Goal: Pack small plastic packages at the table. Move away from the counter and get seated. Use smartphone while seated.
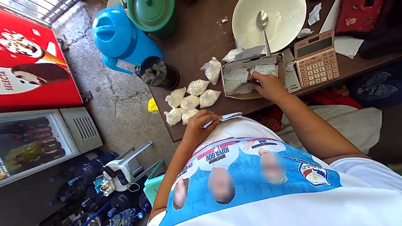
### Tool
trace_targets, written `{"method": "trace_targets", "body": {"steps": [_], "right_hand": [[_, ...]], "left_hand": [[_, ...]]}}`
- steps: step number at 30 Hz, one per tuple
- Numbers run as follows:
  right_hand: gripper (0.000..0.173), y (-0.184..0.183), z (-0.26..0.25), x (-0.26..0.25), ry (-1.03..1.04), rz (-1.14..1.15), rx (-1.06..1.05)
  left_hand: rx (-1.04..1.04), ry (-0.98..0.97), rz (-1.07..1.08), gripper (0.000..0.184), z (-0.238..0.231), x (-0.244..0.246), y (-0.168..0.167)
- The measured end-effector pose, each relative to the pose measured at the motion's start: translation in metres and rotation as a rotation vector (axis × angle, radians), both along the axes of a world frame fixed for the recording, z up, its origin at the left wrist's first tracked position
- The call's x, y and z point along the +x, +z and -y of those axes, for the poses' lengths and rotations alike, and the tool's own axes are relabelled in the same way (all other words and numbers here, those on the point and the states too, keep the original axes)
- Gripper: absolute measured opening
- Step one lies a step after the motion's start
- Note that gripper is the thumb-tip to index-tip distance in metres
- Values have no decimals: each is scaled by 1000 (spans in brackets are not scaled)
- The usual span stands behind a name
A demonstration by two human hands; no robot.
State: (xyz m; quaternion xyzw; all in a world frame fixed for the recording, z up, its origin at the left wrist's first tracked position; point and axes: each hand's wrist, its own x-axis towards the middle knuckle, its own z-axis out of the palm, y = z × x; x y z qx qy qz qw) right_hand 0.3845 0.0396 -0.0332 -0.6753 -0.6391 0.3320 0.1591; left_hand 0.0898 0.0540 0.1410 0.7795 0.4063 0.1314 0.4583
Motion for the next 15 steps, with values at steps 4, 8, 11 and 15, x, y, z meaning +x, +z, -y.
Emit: {"method": "trace_targets", "body": {"steps": [4,8,11,15], "right_hand": [[14,3,-3,1,23,45,-34],[15,5,-3,-1,14,43,-24],[20,5,-4,-3,23,32,-38],[18,3,-5,-2,55,40,-30]], "left_hand": [[-8,12,-7,10,-1,1,2],[-35,7,-40,10,-3,3,3],[-27,11,-34,10,-3,3,5],[-13,-2,47,10,-2,-8,-24]]}}
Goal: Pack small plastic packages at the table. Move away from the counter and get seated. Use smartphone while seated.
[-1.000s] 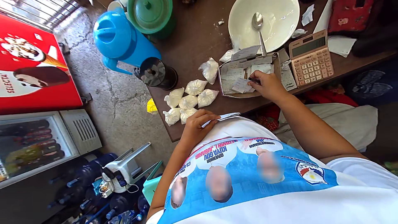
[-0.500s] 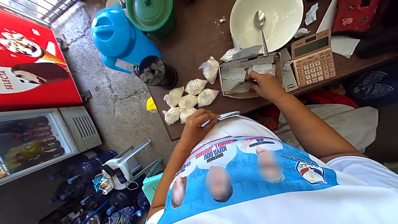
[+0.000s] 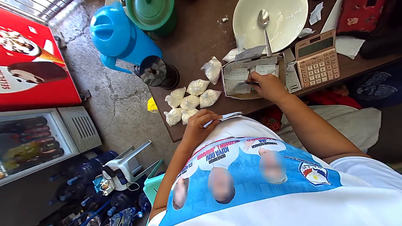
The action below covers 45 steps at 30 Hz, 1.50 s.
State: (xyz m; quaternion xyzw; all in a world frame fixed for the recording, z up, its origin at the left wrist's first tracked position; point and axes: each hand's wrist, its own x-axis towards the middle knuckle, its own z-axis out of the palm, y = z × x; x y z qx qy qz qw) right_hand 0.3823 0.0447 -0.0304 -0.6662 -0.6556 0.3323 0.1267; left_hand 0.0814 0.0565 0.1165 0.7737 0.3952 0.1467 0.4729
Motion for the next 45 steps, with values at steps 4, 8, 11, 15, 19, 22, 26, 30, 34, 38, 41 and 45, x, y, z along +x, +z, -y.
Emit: {"method": "trace_targets", "body": {"steps": [4,8,11,15,19,22,26,30,34,38,41,45], "right_hand": [[20,-6,-2,4,19,-54,13],[32,-7,-6,7,53,-105,-23],[33,-7,-8,7,61,-124,-41],[34,-6,-11,4,64,-132,-81],[28,-5,-13,-1,-34,-173,-143],[21,-6,-16,-7,-170,-227,-186],[22,-10,-22,-15,-340,-276,-223],[26,-7,-30,-19,-414,-298,-222],[30,3,-37,-12,-451,-322,-128],[29,9,-42,-1,-470,-317,-74],[29,10,-41,-2,-436,-285,-87],[27,-5,-34,-17,-373,-283,-174]], "left_hand": [[194,-63,218,12,2,-23,-73],[180,-62,194,12,1,-23,-69],[181,-62,196,12,1,-23,-70],[176,-61,199,12,1,-23,-69],[175,-62,205,12,1,-23,-71],[176,-64,202,12,1,-23,-71],[171,-64,194,12,1,-23,-70],[164,-63,198,11,1,-24,-70],[154,-55,205,12,1,-24,-69],[163,-59,196,12,0,-24,-70],[157,-59,196,12,-1,-23,-70],[158,-64,195,12,-2,-23,-69]]}}
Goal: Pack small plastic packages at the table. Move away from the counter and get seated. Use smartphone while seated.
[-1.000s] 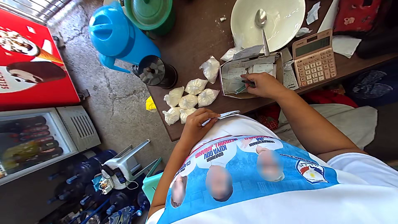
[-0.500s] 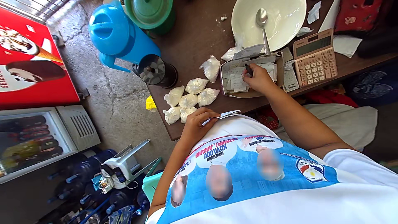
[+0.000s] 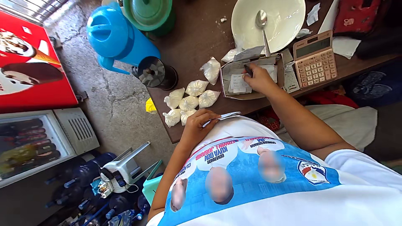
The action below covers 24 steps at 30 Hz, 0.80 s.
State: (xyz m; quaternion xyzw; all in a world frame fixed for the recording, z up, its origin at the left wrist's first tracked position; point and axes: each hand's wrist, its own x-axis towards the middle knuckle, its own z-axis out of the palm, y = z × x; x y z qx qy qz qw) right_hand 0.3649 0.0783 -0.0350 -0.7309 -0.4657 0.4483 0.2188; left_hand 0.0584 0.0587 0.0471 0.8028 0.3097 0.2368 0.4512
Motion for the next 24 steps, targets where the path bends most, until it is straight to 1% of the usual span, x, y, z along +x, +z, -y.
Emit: {"method": "trace_targets", "body": {"steps": [2,4,6,8,10,11,13,16,17,18,20,21,24], "right_hand": [[26,-7,2,-7,31,-17,-71],[26,-7,2,-11,47,33,-83],[25,-7,1,-11,61,137,-38],[27,-6,2,-10,80,219,14],[32,1,5,-8,95,219,101],[32,7,7,-6,115,182,167],[34,19,15,-6,167,16,318],[43,44,28,-17,293,-277,342],[43,49,31,-24,318,-346,353],[39,51,33,-29,332,-398,371],[24,51,35,-38,310,-433,406],[20,51,35,-40,290,-430,407],[18,47,34,-33,218,-360,401]], "left_hand": [[4,-3,-2,12,0,0,0],[3,-5,-6,12,-1,-1,0],[-3,3,-7,12,-1,-1,1],[-10,30,-16,11,-1,0,1],[-30,93,-17,11,-1,1,-1],[-68,140,-7,12,-1,1,-3],[-197,245,37,15,-1,4,-8],[-385,328,93,18,-2,9,-10],[-425,339,108,19,-3,11,-10],[-450,344,119,19,-5,13,-11],[-467,348,132,20,-6,16,-11],[-472,347,141,22,-7,17,-11],[-489,321,158,36,-9,17,-13]]}}
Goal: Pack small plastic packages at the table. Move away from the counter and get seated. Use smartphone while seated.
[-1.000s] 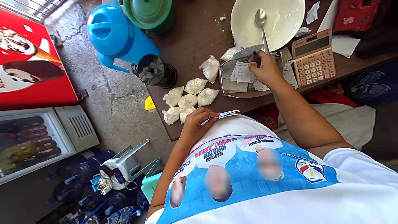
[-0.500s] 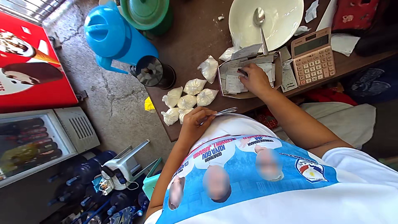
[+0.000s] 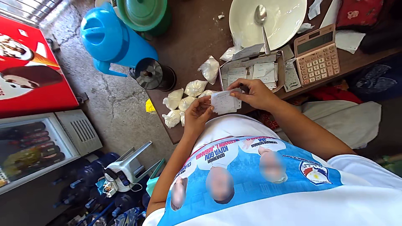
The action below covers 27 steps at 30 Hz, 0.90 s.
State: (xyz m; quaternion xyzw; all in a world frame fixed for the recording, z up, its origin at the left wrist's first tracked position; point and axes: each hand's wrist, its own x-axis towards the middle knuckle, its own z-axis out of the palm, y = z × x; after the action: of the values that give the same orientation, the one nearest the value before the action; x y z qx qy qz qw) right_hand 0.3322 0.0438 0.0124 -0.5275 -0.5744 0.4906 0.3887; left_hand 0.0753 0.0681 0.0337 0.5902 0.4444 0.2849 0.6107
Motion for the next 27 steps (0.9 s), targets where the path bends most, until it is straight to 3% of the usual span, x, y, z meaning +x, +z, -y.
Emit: {"method": "trace_targets", "body": {"steps": [7,12,15,18,21,27], "right_hand": [[24,-40,-14,51,-160,322,-160],[23,-59,-26,48,-102,368,-230],[24,-56,-28,38,-78,540,-256],[24,-50,-27,30,-124,689,-131],[21,-54,-27,29,-213,699,70],[37,-59,-39,27,-181,715,174]], "left_hand": [[-70,86,-31,36,0,-10,-5],[-92,75,-33,33,-1,-11,-5],[-92,68,-28,31,-1,-11,-5],[-94,74,-12,29,-1,-12,-5],[-105,71,-18,29,-2,-13,-5],[-110,53,-15,27,-2,-12,-5]]}}
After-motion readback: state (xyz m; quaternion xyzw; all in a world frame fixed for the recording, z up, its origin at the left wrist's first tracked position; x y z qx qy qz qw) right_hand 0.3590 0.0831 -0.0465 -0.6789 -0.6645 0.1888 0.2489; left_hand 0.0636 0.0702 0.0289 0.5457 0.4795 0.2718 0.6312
